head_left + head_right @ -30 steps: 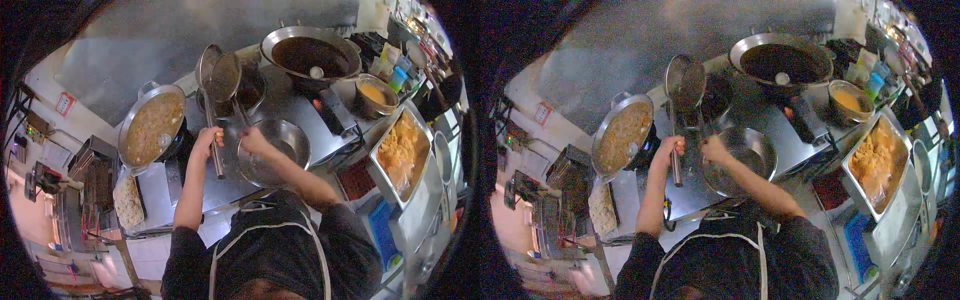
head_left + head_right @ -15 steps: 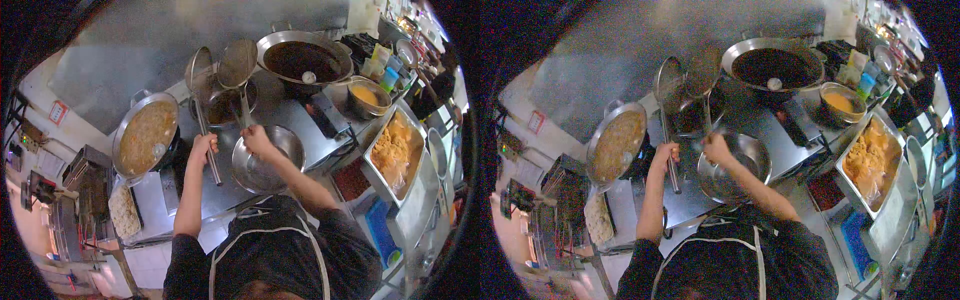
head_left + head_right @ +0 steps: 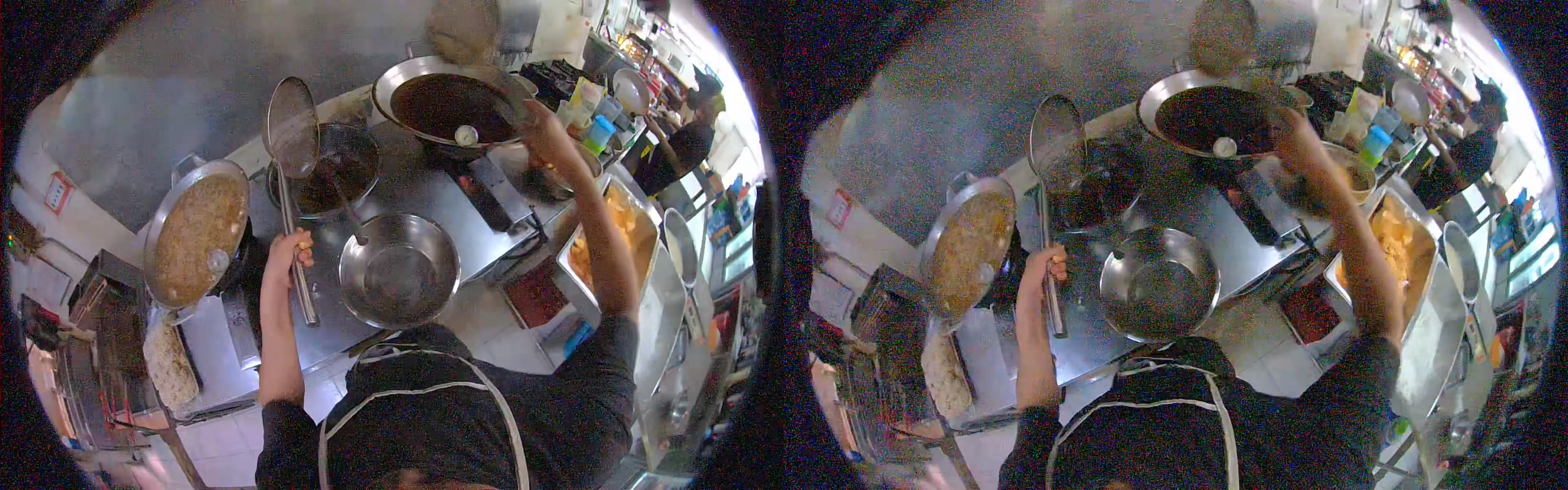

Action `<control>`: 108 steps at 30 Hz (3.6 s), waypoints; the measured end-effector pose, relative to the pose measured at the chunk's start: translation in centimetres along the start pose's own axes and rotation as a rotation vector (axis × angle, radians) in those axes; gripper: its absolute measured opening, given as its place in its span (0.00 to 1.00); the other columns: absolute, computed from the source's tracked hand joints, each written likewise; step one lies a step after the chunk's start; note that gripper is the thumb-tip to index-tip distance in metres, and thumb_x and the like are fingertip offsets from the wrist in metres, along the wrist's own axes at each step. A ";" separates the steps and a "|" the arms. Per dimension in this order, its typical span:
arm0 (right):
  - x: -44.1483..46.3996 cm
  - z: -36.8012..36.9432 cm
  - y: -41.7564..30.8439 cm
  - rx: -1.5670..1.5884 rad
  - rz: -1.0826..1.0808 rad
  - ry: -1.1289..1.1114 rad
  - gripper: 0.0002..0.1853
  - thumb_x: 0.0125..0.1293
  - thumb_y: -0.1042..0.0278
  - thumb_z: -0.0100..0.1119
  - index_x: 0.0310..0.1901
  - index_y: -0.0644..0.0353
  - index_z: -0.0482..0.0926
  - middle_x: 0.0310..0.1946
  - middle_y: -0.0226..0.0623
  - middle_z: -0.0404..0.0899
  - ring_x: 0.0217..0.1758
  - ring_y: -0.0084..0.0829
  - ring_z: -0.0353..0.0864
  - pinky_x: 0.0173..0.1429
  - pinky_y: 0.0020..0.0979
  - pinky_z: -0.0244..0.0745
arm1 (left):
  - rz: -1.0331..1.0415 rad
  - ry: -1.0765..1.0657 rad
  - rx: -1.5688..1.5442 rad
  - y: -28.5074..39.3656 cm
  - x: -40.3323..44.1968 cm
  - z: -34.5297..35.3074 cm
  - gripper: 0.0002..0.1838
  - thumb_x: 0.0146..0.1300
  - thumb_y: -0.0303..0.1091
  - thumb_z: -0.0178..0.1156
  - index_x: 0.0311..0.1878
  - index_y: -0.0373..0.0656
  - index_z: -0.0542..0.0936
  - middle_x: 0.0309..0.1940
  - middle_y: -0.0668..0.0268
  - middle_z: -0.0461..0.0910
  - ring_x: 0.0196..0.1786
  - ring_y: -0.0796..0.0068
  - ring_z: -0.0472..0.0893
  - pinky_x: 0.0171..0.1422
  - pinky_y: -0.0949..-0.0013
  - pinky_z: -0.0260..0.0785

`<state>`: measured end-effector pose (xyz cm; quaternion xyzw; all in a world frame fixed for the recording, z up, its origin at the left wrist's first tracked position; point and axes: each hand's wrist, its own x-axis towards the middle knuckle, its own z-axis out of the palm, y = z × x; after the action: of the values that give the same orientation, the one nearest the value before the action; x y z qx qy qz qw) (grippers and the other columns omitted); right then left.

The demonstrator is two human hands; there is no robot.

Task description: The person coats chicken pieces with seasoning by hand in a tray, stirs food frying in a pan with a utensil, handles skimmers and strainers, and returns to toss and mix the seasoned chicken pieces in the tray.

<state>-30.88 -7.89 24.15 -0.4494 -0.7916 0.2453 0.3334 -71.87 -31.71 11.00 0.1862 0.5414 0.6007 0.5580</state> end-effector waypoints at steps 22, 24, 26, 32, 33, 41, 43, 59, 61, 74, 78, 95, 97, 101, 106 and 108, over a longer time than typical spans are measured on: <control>7.0 -1.0 8.1 0.264 0.069 -0.587 0.05 0.62 0.69 0.51 0.39 0.56 0.71 0.16 0.24 0.68 0.11 0.14 0.61 0.11 0.17 0.53 | 0.019 -0.085 -0.141 0.6 -5.0 2.8 0.06 0.58 0.29 0.56 0.34 0.47 0.68 0.17 0.71 0.66 0.13 0.83 0.63 0.16 0.77 0.55; 6.5 -0.3 9.2 0.392 0.057 -0.556 0.04 0.63 0.70 0.50 0.39 0.56 0.71 0.16 0.22 0.65 0.11 0.13 0.59 0.11 0.15 0.52 | 0.034 -0.119 -0.091 0.4 -4.8 2.6 0.05 0.58 0.30 0.55 0.34 0.47 0.68 0.17 0.71 0.66 0.13 0.83 0.63 0.16 0.77 0.55; 6.2 1.4 7.6 0.786 0.466 -0.482 0.01 0.63 0.71 0.48 0.36 0.56 0.70 0.16 0.22 0.65 0.11 0.12 0.58 0.11 0.15 0.52 | -0.050 -0.127 -0.163 0.4 -3.8 1.4 0.03 0.60 0.30 0.53 0.35 0.47 0.69 0.17 0.73 0.65 0.12 0.83 0.61 0.16 0.77 0.54; 4.7 4.3 2.8 0.871 0.485 -0.444 0.04 0.64 0.73 0.46 0.30 0.59 0.67 0.17 0.27 0.66 0.12 0.15 0.61 0.10 0.16 0.54 | -0.034 -0.193 -0.165 1.2 -5.5 1.2 0.02 0.61 0.31 0.52 0.36 0.47 0.69 0.17 0.74 0.63 0.12 0.84 0.60 0.17 0.77 0.54; 4.7 5.6 3.3 0.884 0.432 -0.381 0.03 0.64 0.73 0.45 0.32 0.61 0.67 0.17 0.28 0.66 0.13 0.16 0.62 0.10 0.17 0.53 | -0.035 -0.191 -0.167 1.3 -5.6 1.3 0.02 0.61 0.31 0.52 0.36 0.47 0.69 0.17 0.74 0.63 0.12 0.84 0.60 0.17 0.77 0.54; -1.5 10.0 -2.1 0.916 0.287 -0.221 0.02 0.60 0.74 0.50 0.31 0.59 0.69 0.14 0.32 0.67 0.12 0.23 0.65 0.11 0.25 0.57 | 0.017 -0.143 -0.138 1.8 -7.2 1.2 0.04 0.59 0.30 0.54 0.37 0.47 0.70 0.18 0.73 0.64 0.13 0.84 0.62 0.16 0.77 0.57; -1.7 10.1 -2.4 0.995 0.390 -0.220 0.02 0.60 0.74 0.49 0.34 0.57 0.68 0.15 0.31 0.67 0.12 0.22 0.65 0.11 0.23 0.57 | 0.008 -0.168 -0.158 2.2 -7.5 1.1 0.04 0.59 0.30 0.54 0.37 0.47 0.70 0.18 0.72 0.65 0.13 0.84 0.62 0.16 0.76 0.57; -4.6 18.5 -4.5 0.558 0.042 -0.023 0.24 0.57 0.78 0.51 0.57 0.60 0.65 0.19 0.33 0.70 0.14 0.23 0.67 0.17 0.26 0.60 | 0.112 -0.048 -0.078 4.3 -9.6 0.5 0.07 0.57 0.29 0.57 0.38 0.45 0.70 0.18 0.68 0.69 0.12 0.81 0.65 0.15 0.73 0.57; -6.5 21.2 -4.5 0.395 -0.159 0.036 0.26 0.55 0.79 0.51 0.58 0.60 0.66 0.19 0.34 0.71 0.17 0.24 0.70 0.20 0.29 0.65 | 0.166 0.004 -0.050 4.7 -9.4 0.7 0.08 0.55 0.29 0.59 0.36 0.44 0.69 0.19 0.68 0.69 0.13 0.80 0.65 0.16 0.72 0.58; -8.9 22.5 -2.2 -0.177 -0.105 -0.174 0.29 0.48 0.73 0.51 0.56 0.40 0.71 0.30 0.49 0.78 0.33 0.49 0.79 0.38 0.44 0.73 | 0.220 0.055 -0.016 3.5 -4.5 -0.2 0.07 0.54 0.30 0.58 0.28 0.43 0.69 0.17 0.67 0.70 0.13 0.79 0.69 0.16 0.73 0.65; -10.4 23.1 -3.8 -0.404 -0.058 -0.239 0.28 0.50 0.74 0.51 0.57 0.42 0.71 0.30 0.48 0.78 0.35 0.47 0.79 0.42 0.40 0.73 | 0.151 0.055 0.119 2.3 -3.2 0.3 0.10 0.53 0.32 0.59 0.31 0.41 0.69 0.15 0.66 0.70 0.13 0.77 0.69 0.17 0.72 0.65; -1.1 -3.1 6.8 -0.127 -0.045 0.005 0.23 0.55 0.77 0.49 0.55 0.64 0.64 0.20 0.35 0.71 0.14 0.24 0.69 0.15 0.26 0.61 | 0.117 -0.057 -0.097 3.6 -5.0 2.7 0.06 0.58 0.31 0.56 0.36 0.47 0.69 0.17 0.72 0.66 0.13 0.83 0.64 0.16 0.75 0.60; 0.6 -4.9 10.1 -0.181 0.076 0.012 0.20 0.56 0.76 0.49 0.52 0.63 0.66 0.19 0.34 0.71 0.13 0.24 0.68 0.14 0.27 0.61 | 0.102 -0.074 -0.105 3.6 -5.2 2.7 0.06 0.58 0.30 0.56 0.36 0.47 0.69 0.17 0.72 0.66 0.13 0.83 0.64 0.16 0.75 0.60; 6.2 -7.6 18.2 0.199 0.575 -0.061 0.13 0.56 0.74 0.48 0.45 0.61 0.70 0.17 0.31 0.70 0.13 0.24 0.68 0.14 0.27 0.62 | 0.089 -0.068 -0.072 3.5 -5.5 3.3 0.06 0.58 0.30 0.56 0.35 0.45 0.69 0.17 0.71 0.67 0.13 0.82 0.65 0.15 0.75 0.59; 4.5 -7.4 7.9 -0.006 0.496 -0.420 0.06 0.59 0.70 0.49 0.37 0.55 0.73 0.15 0.25 0.66 0.10 0.19 0.61 0.10 0.22 0.55 | 0.062 -0.085 -0.110 2.6 -5.8 3.1 0.06 0.58 0.30 0.56 0.36 0.46 0.69 0.17 0.70 0.67 0.12 0.82 0.64 0.15 0.75 0.58; 5.4 -7.3 7.4 0.188 0.582 -0.475 0.03 0.60 0.68 0.49 0.33 0.53 0.72 0.15 0.23 0.65 0.11 0.16 0.60 0.11 0.19 0.52 | 0.039 -0.073 -0.158 2.2 -5.9 3.1 0.06 0.58 0.31 0.55 0.36 0.46 0.69 0.17 0.70 0.67 0.12 0.82 0.64 0.14 0.75 0.57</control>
<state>-23.34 0.98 25.52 -0.5535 -0.6601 0.4984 0.0971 -68.50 -35.08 16.17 0.1738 0.4679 0.6451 0.5785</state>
